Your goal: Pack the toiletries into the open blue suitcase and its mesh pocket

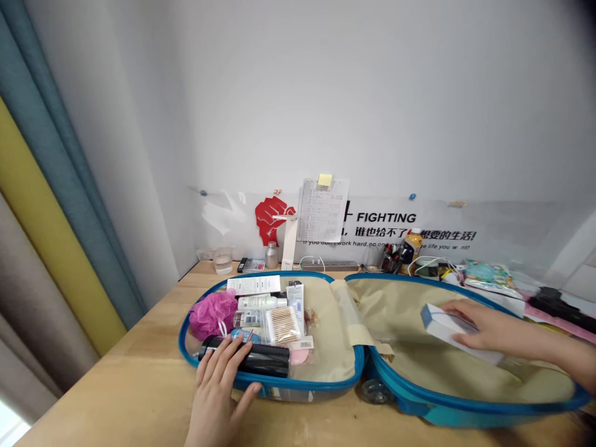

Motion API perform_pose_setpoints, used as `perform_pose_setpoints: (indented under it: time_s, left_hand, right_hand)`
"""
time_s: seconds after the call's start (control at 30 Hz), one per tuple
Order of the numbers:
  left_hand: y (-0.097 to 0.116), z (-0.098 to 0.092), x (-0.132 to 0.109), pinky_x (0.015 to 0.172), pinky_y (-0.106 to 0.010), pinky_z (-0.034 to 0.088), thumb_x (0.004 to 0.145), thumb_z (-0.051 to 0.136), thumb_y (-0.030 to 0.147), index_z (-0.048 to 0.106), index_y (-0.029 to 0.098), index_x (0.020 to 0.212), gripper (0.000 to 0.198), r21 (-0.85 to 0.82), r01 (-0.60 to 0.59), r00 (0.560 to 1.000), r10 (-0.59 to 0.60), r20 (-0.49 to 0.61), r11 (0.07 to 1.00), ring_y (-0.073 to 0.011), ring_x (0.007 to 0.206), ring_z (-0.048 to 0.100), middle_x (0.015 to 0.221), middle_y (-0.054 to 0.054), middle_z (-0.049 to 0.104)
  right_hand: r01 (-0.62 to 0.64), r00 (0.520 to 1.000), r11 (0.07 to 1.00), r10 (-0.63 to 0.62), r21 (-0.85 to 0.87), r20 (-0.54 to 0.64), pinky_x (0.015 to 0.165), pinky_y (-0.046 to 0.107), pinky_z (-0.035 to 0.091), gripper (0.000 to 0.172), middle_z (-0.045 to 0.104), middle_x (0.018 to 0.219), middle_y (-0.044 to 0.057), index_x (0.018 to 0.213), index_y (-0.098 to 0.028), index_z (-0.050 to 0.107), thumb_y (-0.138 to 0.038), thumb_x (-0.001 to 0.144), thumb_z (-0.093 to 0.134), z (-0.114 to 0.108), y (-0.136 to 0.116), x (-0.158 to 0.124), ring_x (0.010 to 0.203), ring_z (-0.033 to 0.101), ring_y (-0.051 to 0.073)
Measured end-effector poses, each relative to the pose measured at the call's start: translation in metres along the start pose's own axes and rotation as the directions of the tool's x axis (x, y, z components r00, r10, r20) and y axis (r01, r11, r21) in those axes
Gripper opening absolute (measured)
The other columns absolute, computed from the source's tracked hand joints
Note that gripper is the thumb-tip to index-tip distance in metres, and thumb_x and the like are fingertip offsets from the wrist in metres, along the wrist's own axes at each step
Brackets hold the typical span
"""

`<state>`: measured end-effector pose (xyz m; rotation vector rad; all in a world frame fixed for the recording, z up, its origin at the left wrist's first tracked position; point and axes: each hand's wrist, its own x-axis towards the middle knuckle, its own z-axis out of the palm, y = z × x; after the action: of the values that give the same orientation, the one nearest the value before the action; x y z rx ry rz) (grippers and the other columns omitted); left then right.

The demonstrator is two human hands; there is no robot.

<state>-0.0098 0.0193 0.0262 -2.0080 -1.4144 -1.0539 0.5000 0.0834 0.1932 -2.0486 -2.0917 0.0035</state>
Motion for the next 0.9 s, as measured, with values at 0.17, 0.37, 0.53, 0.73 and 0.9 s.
perform_pose_setpoints:
  time_s: [0.17,0.37,0.53,0.73,0.9]
  left_hand:
    - [0.001,-0.002,0.001,0.113,-0.039,0.025,0.09,0.055,0.041,0.053,0.025,0.134,0.047,-0.004,0.006,1.0,-0.006,-0.011,1.0,-0.0249,0.127,0.052,0.132,-0.006,0.063]
    - [0.002,-0.003,0.001,0.115,-0.04,0.024,0.091,0.055,0.041,0.052,0.023,0.136,0.049,0.024,-0.015,1.0,0.015,-0.001,1.0,-0.0249,0.129,0.051,0.137,-0.009,0.059]
    - [0.005,-0.003,0.0,0.107,-0.041,0.033,0.09,0.055,0.042,0.054,0.022,0.134,0.048,0.041,0.015,0.999,-0.014,-0.036,0.999,-0.0272,0.124,0.053,0.142,-0.013,0.051]
    - [0.005,0.0,-0.001,0.103,-0.043,0.037,0.089,0.056,0.041,0.055,0.024,0.131,0.045,0.027,0.046,0.998,-0.045,-0.05,0.999,-0.0306,0.13,0.047,0.145,-0.013,0.047]
    - [0.005,0.001,-0.001,0.107,-0.043,0.035,0.089,0.055,0.044,0.052,0.024,0.134,0.049,0.034,0.05,0.998,-0.049,-0.035,0.998,-0.0304,0.131,0.047,0.144,-0.012,0.05]
  right_hand:
    - [0.226,0.962,0.964,-0.243,0.142,0.121,0.098,0.041,0.045,0.056,0.059,0.126,0.015,0.126,-0.023,0.056,-0.042,0.073,0.055,-0.03,-0.105,0.017,0.112,0.06,0.028]
    - [0.403,0.894,0.862,-0.442,0.309,0.068,0.092,0.038,0.047,0.049,0.06,0.12,0.012,0.117,-0.02,0.052,-0.04,0.074,0.063,0.027,-0.253,0.026,0.108,0.059,0.024]
    - [0.509,0.823,0.801,-0.56,0.315,0.092,0.084,0.035,0.047,0.041,0.058,0.11,0.008,0.098,-0.02,0.056,-0.048,0.071,0.069,0.071,-0.335,0.03,0.098,0.059,0.022]
    - [0.604,0.743,0.734,-0.659,0.31,0.115,0.086,0.037,0.045,0.037,0.057,0.11,0.009,0.091,-0.019,0.06,-0.046,0.069,0.072,0.1,-0.368,0.04,0.105,0.056,0.026]
    - [0.618,0.712,0.703,-0.69,0.351,0.128,0.09,0.035,0.044,0.024,0.061,0.112,0.009,0.098,-0.019,0.062,-0.039,0.089,0.052,0.104,-0.364,0.04,0.106,0.059,0.021]
